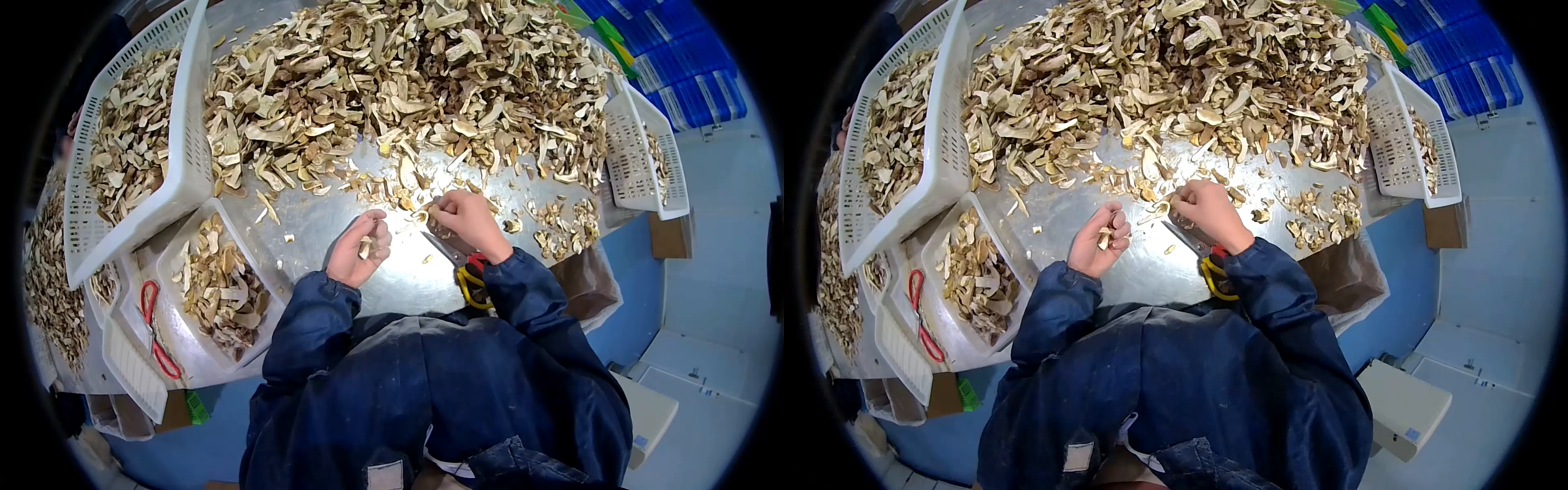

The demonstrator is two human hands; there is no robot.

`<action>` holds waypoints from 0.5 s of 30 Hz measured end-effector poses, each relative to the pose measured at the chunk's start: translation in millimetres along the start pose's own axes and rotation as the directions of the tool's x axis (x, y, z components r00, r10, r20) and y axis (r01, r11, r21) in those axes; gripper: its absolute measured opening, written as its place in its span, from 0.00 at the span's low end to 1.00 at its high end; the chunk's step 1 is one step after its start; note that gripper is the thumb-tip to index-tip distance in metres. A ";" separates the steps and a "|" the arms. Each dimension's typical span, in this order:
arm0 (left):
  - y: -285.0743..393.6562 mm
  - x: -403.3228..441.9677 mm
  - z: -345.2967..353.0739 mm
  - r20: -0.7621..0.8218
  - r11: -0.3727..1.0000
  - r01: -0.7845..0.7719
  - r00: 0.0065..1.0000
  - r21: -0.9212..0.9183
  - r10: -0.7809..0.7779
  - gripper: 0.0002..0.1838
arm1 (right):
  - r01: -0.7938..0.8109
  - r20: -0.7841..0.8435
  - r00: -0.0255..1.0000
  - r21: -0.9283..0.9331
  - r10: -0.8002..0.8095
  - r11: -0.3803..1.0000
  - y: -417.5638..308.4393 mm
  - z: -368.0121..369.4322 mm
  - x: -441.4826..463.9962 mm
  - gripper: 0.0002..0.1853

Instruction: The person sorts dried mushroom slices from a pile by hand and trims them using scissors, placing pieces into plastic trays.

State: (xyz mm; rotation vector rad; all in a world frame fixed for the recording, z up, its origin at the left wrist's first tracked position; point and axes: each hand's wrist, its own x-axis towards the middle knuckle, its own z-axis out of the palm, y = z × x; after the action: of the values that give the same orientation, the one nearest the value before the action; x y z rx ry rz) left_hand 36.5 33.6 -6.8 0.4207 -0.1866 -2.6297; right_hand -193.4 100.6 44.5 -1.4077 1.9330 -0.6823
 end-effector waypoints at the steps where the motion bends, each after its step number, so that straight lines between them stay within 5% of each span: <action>1: 0.3 0.3 0.9 -0.009 1.000 0.000 1.000 0.001 0.000 0.08 | -0.163 0.085 0.986 0.235 0.147 0.958 2.7 -6.3 1.1 0.09; 2: 0.8 0.3 0.8 -0.006 1.000 0.001 1.000 0.007 -0.001 0.08 | -0.330 0.202 0.943 0.437 0.266 0.837 5.8 -12.2 0.6 0.09; 3: 0.8 0.3 0.3 -0.003 1.000 0.002 1.000 0.011 -0.002 0.08 | -0.354 0.296 0.934 0.699 0.200 0.621 12.7 -16.3 -2.2 0.11; 6: 0.2 0.5 0.4 -0.012 1.000 -0.001 1.000 0.023 0.001 0.08 | -0.303 0.310 0.950 0.945 -0.039 0.124 31.1 -17.7 -12.6 0.12; 11: -0.3 1.6 -5.2 0.020 1.000 -0.002 1.000 0.026 0.002 0.08 | -0.299 0.295 0.948 0.954 -0.123 -0.014 28.1 -15.1 -11.3 0.21; 14: -0.6 0.6 -5.6 0.016 1.000 -0.006 1.000 0.015 0.006 0.09 | -0.192 0.193 0.969 0.981 0.158 -0.019 4.7 -22.2 -0.1 0.20; 15: -0.5 0.3 -4.2 0.006 1.000 -0.011 1.000 0.012 0.010 0.10 | -0.172 0.149 0.972 0.978 0.180 0.115 7.9 -23.9 5.8 0.17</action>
State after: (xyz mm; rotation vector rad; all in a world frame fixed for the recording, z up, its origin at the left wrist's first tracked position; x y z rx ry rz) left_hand 37.5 33.6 -10.9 0.4155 -0.2066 -2.6209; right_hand -217.5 98.3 53.4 -0.2352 1.0204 -1.4712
